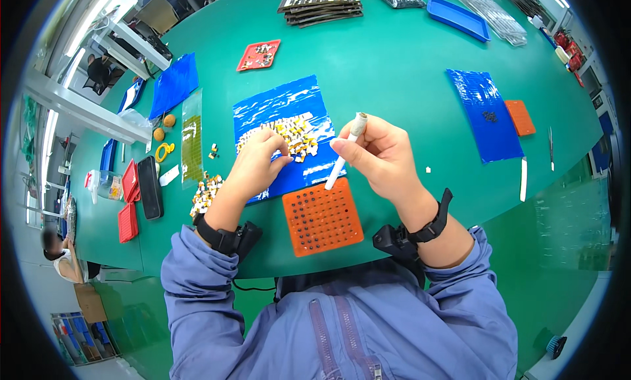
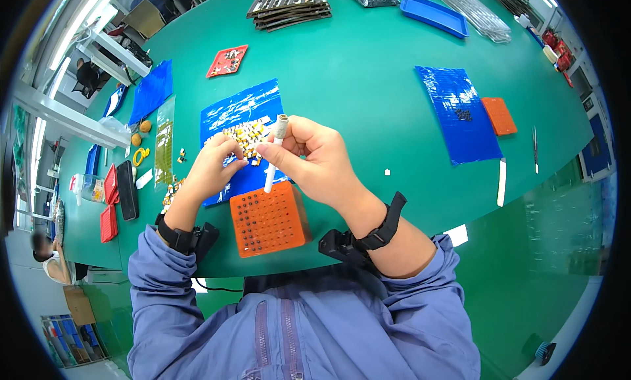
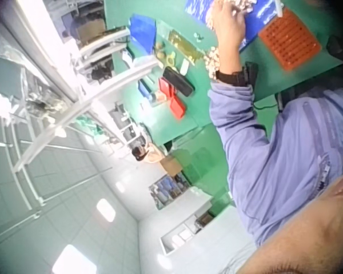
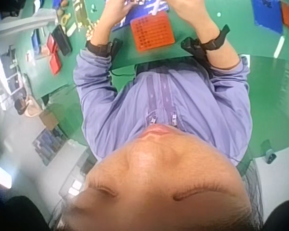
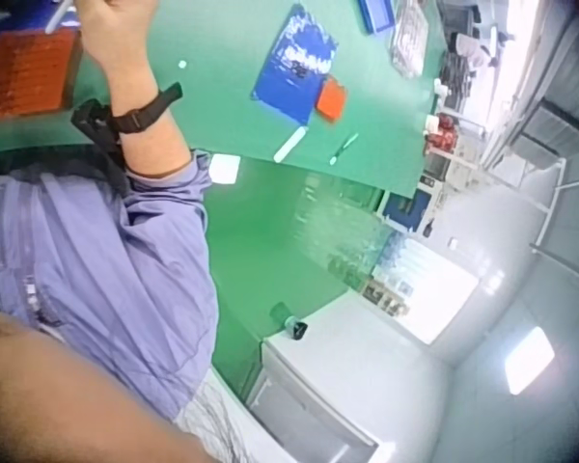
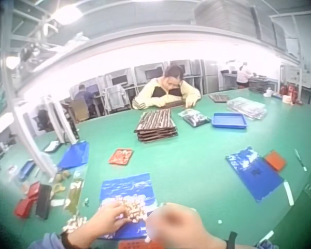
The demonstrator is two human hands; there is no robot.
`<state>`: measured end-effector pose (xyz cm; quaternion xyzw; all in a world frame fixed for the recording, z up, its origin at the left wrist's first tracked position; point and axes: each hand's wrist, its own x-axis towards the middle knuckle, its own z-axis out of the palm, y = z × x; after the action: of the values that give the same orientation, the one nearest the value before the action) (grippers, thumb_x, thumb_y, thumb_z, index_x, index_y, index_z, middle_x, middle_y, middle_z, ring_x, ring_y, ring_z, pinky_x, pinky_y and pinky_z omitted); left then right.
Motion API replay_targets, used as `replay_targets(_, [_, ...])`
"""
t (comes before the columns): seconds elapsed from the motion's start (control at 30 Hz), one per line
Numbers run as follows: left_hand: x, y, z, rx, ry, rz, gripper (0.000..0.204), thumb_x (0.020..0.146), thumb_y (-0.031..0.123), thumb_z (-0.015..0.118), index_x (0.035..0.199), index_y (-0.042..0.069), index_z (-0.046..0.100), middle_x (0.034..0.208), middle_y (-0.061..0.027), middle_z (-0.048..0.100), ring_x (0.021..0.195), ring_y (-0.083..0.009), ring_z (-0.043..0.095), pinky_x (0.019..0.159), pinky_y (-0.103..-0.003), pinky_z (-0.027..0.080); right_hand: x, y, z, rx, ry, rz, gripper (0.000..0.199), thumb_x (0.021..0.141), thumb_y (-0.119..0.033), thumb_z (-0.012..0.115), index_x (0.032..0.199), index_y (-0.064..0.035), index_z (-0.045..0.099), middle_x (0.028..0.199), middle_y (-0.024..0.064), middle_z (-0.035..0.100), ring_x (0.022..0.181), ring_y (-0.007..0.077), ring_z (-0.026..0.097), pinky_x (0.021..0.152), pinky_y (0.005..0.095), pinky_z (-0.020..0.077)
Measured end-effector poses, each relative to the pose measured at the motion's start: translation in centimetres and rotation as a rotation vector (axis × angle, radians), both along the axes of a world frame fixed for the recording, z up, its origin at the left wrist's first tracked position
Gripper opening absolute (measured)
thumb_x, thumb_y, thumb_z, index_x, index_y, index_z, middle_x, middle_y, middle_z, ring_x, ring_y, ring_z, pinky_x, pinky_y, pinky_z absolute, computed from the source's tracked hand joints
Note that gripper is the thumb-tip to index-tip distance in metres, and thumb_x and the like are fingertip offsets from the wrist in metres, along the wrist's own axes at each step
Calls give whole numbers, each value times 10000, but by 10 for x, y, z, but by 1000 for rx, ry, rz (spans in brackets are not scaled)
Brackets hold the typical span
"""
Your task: The person repeatedly picks small yellow and white components from a blue sheet and inserts them into a white plastic strip held in the left hand. The person works at a green table with an orange pegboard and other tools nearby, performing a repetitive insertion task.
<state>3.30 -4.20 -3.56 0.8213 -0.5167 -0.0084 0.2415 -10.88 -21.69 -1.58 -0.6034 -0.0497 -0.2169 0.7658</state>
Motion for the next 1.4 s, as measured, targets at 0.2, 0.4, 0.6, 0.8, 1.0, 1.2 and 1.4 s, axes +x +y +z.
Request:
replay_targets(0.2, [-15,14,18,52,369,163,104,734,62,615,747,20,521,698,-87,552,644,-201,540,600,-284,432,-1,5,4,1,-32,-22,93,794,-66,614,767,-29,534,617,-54,502,541,-22,413,467,152,307])
replay_targets(0.4, [-34,30,26,-371,962,115,85,800,73,588,814,19,525,733,-8,545,679,-62,502,604,-203,399,-6,4,8,0,13,37,88,776,-46,629,799,-10,551,672,-24,531,575,3,459,503,157,349])
replay_targets(0.6, [-52,27,33,-805,1273,-79,59,820,46,541,834,22,489,749,-31,514,702,-104,494,645,-224,388,-4,-1,10,91,46,164,111,754,-3,633,843,12,568,764,46,574,654,69,542,581,191,431])
replay_targets(0.8, [-53,27,11,-1014,1574,-356,83,825,65,538,846,52,459,741,-52,479,704,-146,478,673,-296,398,-2,0,8,121,185,281,135,739,-4,647,856,13,581,791,56,595,724,92,574,634,207,454])
replay_targets(1.0, [-54,28,5,-988,1568,-358,107,814,79,562,830,58,458,724,-48,480,687,-150,478,654,-296,389,0,1,5,-24,173,267,127,731,-12,656,842,-2,595,771,35,601,718,74,556,623,197,432])
replay_targets(1.2, [-53,31,5,-975,1559,-320,103,812,70,566,827,51,466,737,-62,498,689,-145,488,641,-265,396,2,4,3,11,177,270,113,737,-19,651,834,2,597,768,40,605,704,73,554,614,192,430])
replay_targets(1.4, [-55,31,5,-975,1538,-317,96,815,67,565,831,50,472,744,-69,507,690,-143,494,642,-263,399,3,3,3,-117,194,240,76,772,-38,619,833,-2,590,731,26,590,668,69,540,592,201,424])
